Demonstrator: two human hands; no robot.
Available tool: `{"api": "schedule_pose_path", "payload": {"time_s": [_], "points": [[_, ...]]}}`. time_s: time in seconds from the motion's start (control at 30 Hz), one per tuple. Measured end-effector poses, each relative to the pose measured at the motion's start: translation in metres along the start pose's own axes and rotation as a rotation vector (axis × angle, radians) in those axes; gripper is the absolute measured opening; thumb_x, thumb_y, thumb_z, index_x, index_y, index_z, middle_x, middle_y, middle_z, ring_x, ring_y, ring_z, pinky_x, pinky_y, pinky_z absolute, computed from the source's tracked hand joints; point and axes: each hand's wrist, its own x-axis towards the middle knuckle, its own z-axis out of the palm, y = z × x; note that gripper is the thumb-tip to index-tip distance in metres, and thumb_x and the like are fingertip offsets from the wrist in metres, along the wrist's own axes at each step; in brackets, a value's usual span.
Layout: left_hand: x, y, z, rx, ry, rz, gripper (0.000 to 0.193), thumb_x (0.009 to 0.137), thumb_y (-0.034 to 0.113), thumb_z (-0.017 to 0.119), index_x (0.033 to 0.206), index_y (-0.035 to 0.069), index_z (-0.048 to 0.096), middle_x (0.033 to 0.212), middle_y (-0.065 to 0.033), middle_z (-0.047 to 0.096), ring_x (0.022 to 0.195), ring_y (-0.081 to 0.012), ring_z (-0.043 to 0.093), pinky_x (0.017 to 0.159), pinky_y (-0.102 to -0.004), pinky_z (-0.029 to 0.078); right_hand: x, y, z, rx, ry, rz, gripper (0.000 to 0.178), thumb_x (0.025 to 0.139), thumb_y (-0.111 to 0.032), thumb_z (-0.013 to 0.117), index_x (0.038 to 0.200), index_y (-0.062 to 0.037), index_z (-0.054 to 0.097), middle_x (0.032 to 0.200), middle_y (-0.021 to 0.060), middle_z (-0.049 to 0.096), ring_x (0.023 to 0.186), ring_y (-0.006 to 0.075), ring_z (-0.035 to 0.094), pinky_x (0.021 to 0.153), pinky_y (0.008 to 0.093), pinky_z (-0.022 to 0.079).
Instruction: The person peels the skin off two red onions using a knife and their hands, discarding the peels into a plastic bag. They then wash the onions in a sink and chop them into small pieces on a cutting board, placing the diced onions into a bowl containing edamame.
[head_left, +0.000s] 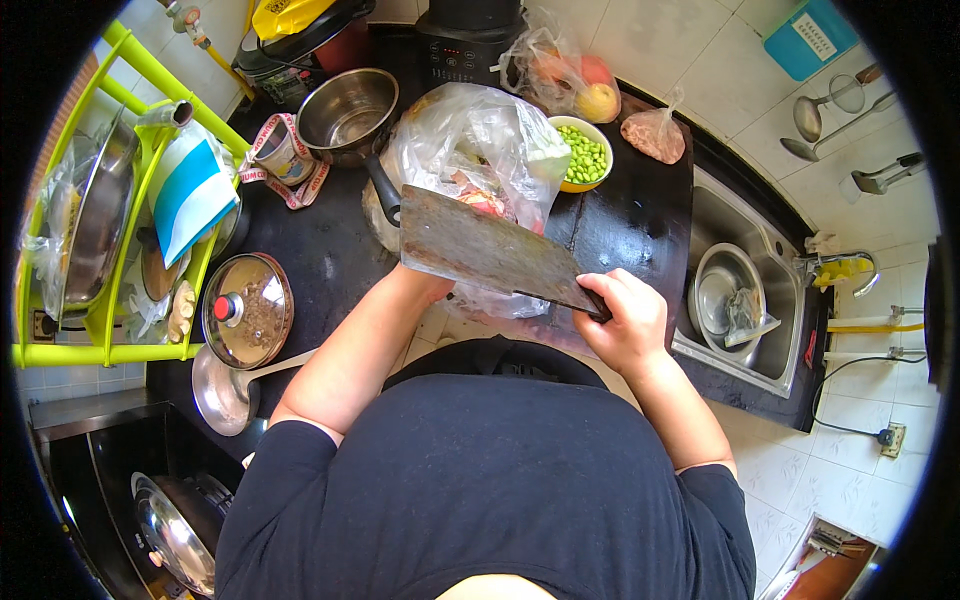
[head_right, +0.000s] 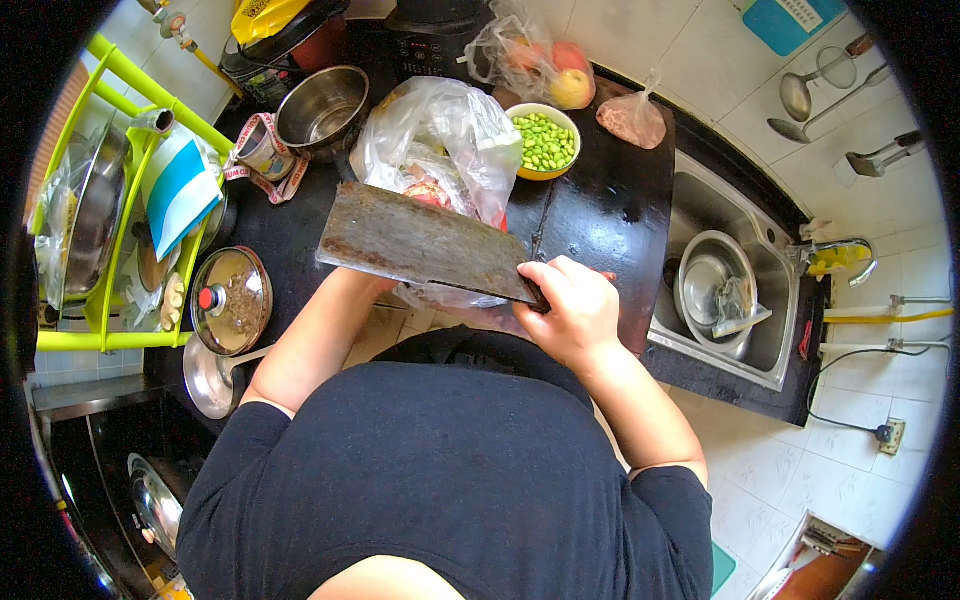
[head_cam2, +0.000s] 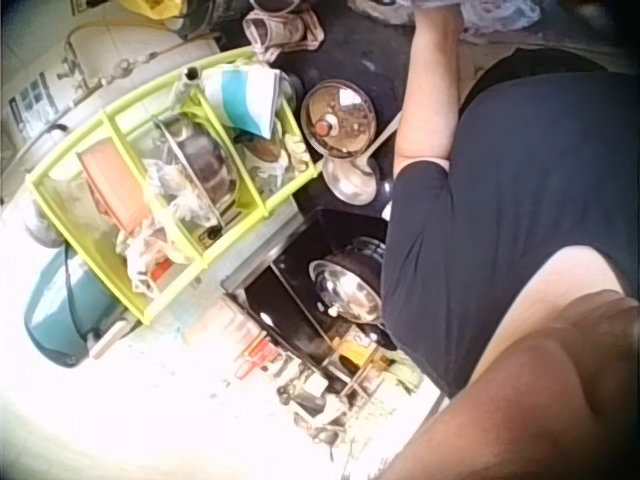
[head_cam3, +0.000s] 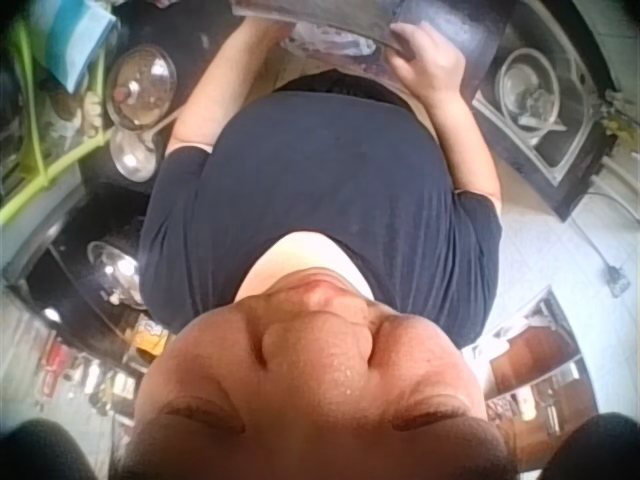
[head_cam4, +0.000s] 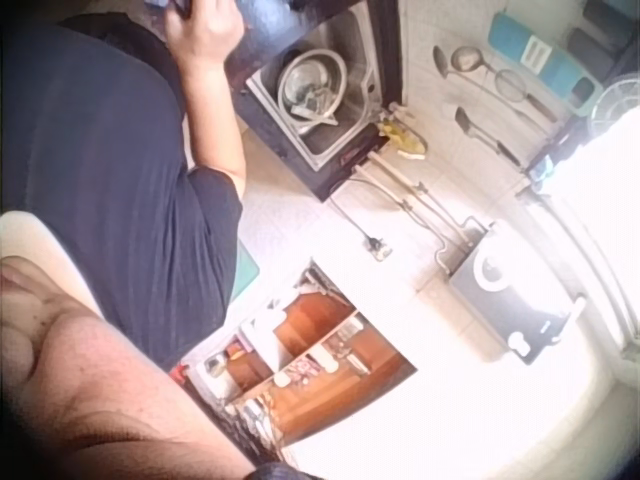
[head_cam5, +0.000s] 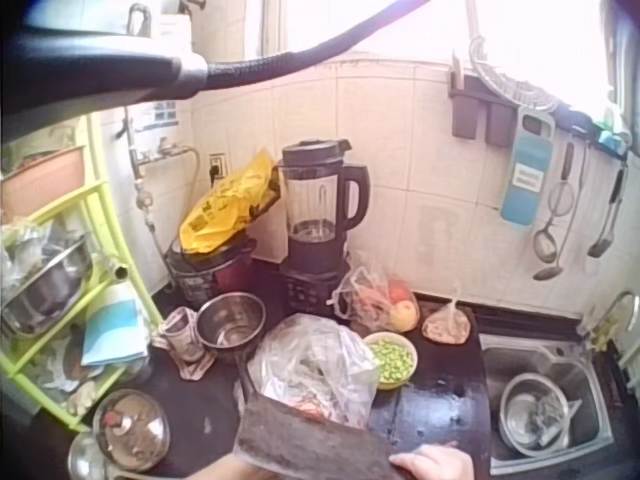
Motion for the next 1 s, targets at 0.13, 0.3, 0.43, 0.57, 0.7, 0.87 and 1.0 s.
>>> {"api": "schedule_pose_path", "payload": {"time_s": [0.13, 0.3, 0.43, 0.57, 0.7, 0.87, 1.0], "points": [[0.018, -0.004, -0.022, -0.485, -0.578, -0.275, 0.038, 0.094, 0.028, 0.045, 0.123, 0.005, 0.047, 0.117, -0.0124, 0.056, 0.101, -0.0243, 0.057, 0.088, -0.0383, 0.048, 0.003, -0.001, 0.0, -0.027, -0.031, -0.02, 0.03, 0.059, -0.011, 0.071, 0.087, -0.0086, 0.061, 0.067, 0.0055, 0.055, 0.061, 0.0232, 0.058, 0.055, 0.032, 0.047], [0.041, -0.019, -0.04, -0.79, -0.936, -0.41, 0.048, 0.097, 0.036, 0.032, 0.137, 0.01, 0.032, 0.132, -0.0117, 0.044, 0.117, -0.0262, 0.048, 0.101, -0.0418, 0.038, 0.005, 0.0, 0.002, -0.024, -0.048, -0.028, 0.033, 0.057, -0.011, 0.071, 0.088, -0.0087, 0.061, 0.067, 0.0055, 0.054, 0.06, 0.0235, 0.058, 0.054, 0.0324, 0.046], [0.057, -0.028, -0.054, -0.968, -0.933, -0.578, 0.052, 0.096, 0.039, 0.036, 0.139, 0.012, 0.029, 0.136, -0.0109, 0.039, 0.121, -0.0245, 0.043, 0.103, -0.0399, 0.037, 0.006, 0.002, 0.004, -0.028, -0.058, -0.045, 0.035, 0.057, -0.012, 0.072, 0.09, -0.0089, 0.062, 0.067, 0.0053, 0.054, 0.06, 0.0231, 0.057, 0.054, 0.0325, 0.046], [0.078, -0.041, -0.073, -1.162, -0.907, -0.811, 0.058, 0.094, 0.044, 0.039, 0.141, 0.013, 0.026, 0.141, -0.0097, 0.033, 0.126, -0.0229, 0.038, 0.104, -0.0375, 0.035, 0.008, -0.001, 0.002, -0.05, -0.071, -0.067, 0.038, 0.056, -0.013, 0.073, 0.093, -0.0093, 0.062, 0.068, 0.0049, 0.054, 0.06, 0.0227, 0.057, 0.055, 0.0329, 0.046], [0.104, -0.059, -0.102, -1.174, -0.948, -0.975, 0.064, 0.092, 0.049, 0.038, 0.142, 0.012, 0.023, 0.142, -0.009, 0.032, 0.127, -0.0228, 0.037, 0.106, -0.0357, 0.033, 0.01, -0.001, 0.003, -0.079, -0.107, -0.081, 0.04, 0.056, -0.014, 0.073, 0.094, -0.009, 0.063, 0.067, 0.0048, 0.052, 0.06, 0.023, 0.056, 0.055, 0.0338, 0.046], [0.065, -0.037, -0.067, -0.916, -0.905, -0.771, 0.062, 0.093, 0.049, 0.038, 0.141, 0.011, 0.026, 0.141, -0.01, 0.035, 0.126, -0.0236, 0.039, 0.104, -0.0377, 0.034, 0.007, 0.012, 0.01, -0.1, -0.124, -0.087, 0.041, 0.054, -0.014, 0.072, 0.094, -0.0086, 0.063, 0.066, 0.0052, 0.052, 0.06, 0.0233, 0.056, 0.054, 0.0345, 0.046], [0.03, -0.01, -0.035, -0.962, -0.99, -0.711, 0.058, 0.094, 0.045, 0.038, 0.139, 0.01, 0.03, 0.138, -0.0114, 0.039, 0.123, -0.0241, 0.043, 0.102, -0.0402, 0.037, 0.002, 0.026, 0.016, -0.11, -0.117, -0.095, 0.04, 0.053, -0.014, 0.072, 0.092, -0.0088, 0.063, 0.065, 0.0049, 0.052, 0.06, 0.0231, 0.056, 0.054, 0.0346, 0.046]]}}
